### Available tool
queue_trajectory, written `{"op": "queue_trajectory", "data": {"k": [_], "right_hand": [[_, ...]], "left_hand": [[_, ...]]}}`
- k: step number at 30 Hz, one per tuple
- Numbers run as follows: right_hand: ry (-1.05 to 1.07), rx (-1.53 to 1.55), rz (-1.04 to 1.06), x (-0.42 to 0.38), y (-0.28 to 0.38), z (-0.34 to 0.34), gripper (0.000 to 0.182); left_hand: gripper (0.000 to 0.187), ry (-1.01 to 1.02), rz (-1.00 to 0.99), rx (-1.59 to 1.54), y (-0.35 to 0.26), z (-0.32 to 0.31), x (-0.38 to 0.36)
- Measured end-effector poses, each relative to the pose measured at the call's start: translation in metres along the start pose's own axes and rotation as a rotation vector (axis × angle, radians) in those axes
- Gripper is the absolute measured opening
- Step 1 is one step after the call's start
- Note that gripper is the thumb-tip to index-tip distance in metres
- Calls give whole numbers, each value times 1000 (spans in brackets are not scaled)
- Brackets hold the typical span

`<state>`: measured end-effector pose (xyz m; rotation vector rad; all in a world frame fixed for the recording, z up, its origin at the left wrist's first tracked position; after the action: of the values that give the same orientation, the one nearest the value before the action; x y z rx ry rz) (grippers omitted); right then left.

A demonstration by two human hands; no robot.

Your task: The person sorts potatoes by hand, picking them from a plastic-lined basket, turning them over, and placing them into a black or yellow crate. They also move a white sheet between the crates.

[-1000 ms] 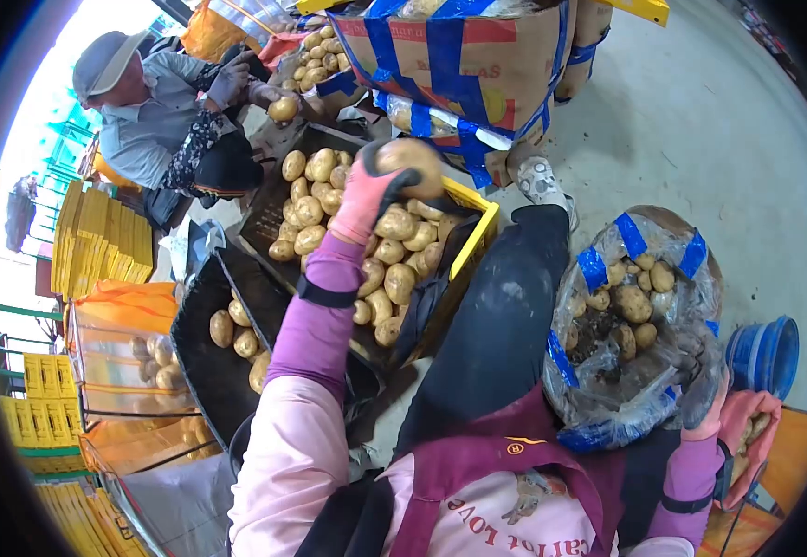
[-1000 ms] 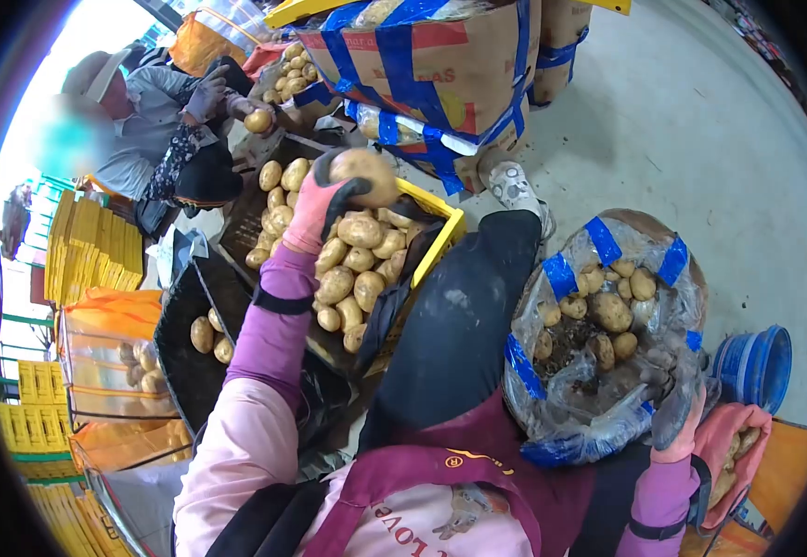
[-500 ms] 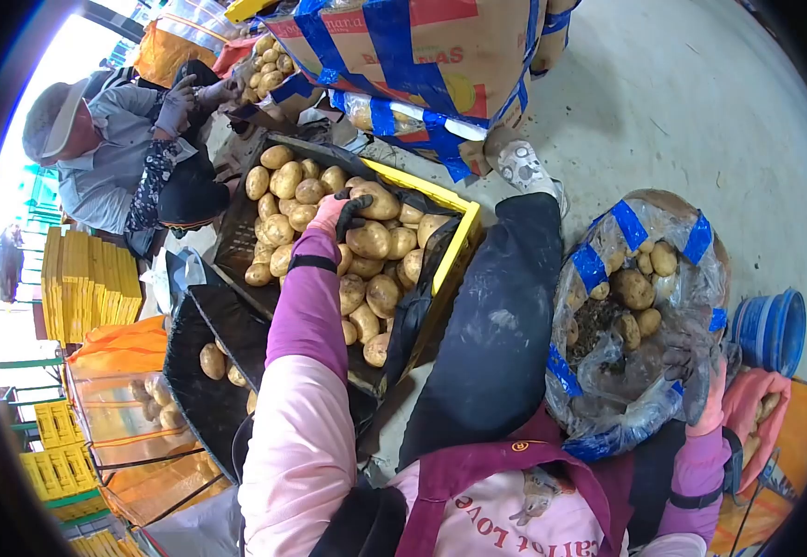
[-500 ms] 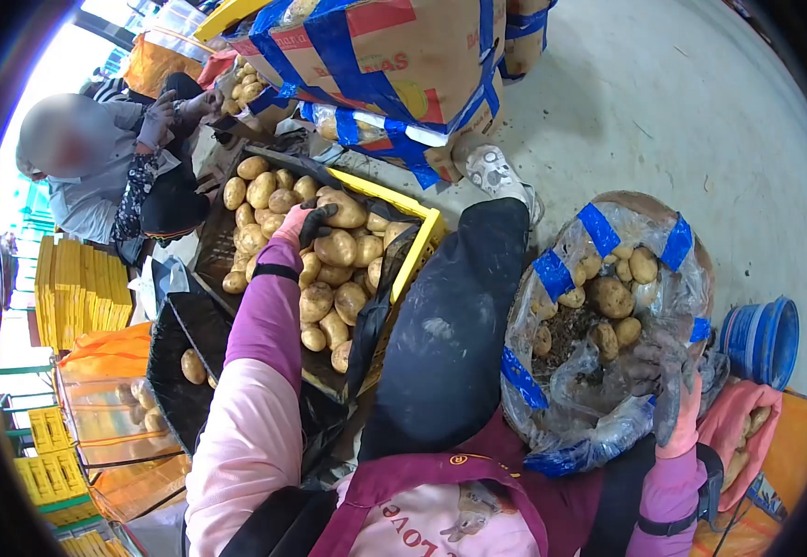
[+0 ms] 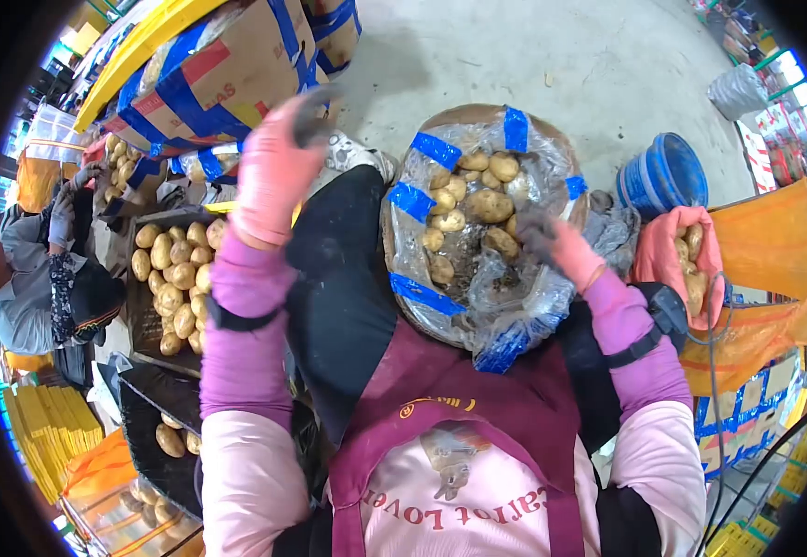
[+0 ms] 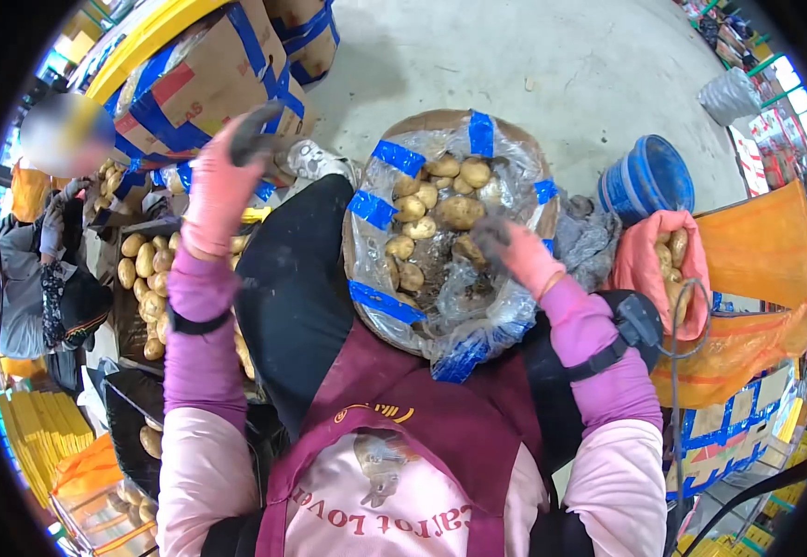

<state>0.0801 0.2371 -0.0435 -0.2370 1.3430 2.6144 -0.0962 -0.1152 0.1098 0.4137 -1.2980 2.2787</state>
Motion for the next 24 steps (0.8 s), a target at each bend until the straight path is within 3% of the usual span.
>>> {"op": "queue_trajectory", "data": {"k": [1,3,4,7,10,11,15,17,20,22,24], "right_hand": [[-7,-8,14,-3,-1,-1,38],[33,-526,106,-17,2,-9,36],[78,-543,113,-19,1,-11,35],[133,-724,29,-13,-17,-12,27],[313,-647,-144,3,-5,-10,27],[238,-731,-18,13,-18,-16,30],[456,-1083,-48,81,-84,-61,35],[265,-900,-215,93,-112,-81,40],[70,-1286,16,113,-286,-181,54],[226,-781,-305,81,-123,-132,71],[235,-768,-365,73,-133,-141,72]], "left_hand": [[37,24,-65,-28,-32,-22,-6],[40,96,-195,23,-80,-57,-24],[43,144,-262,96,-95,-71,-37],[41,201,-329,81,-82,-124,-76],[45,339,-342,77,-73,-135,-88],[44,361,-297,68,-79,-130,-85],[35,370,-215,28,-79,-120,-77],[33,346,-205,59,-72,-119,-81],[33,396,-159,70,-71,-113,-80],[37,463,-119,78,-69,-114,-77],[43,464,-111,27,-67,-118,-78]]}}
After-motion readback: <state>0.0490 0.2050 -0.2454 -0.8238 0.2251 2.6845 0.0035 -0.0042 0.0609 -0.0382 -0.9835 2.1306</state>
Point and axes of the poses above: each hand's wrist, its own x-axis towards the middle knuckle, its own z-axis out of the back of the hand, y = z × x, the point moved 2 cm from there along x, towards the middle knuckle, and after that the axes turned 6 degrees about -y, right-handed, at the moved point
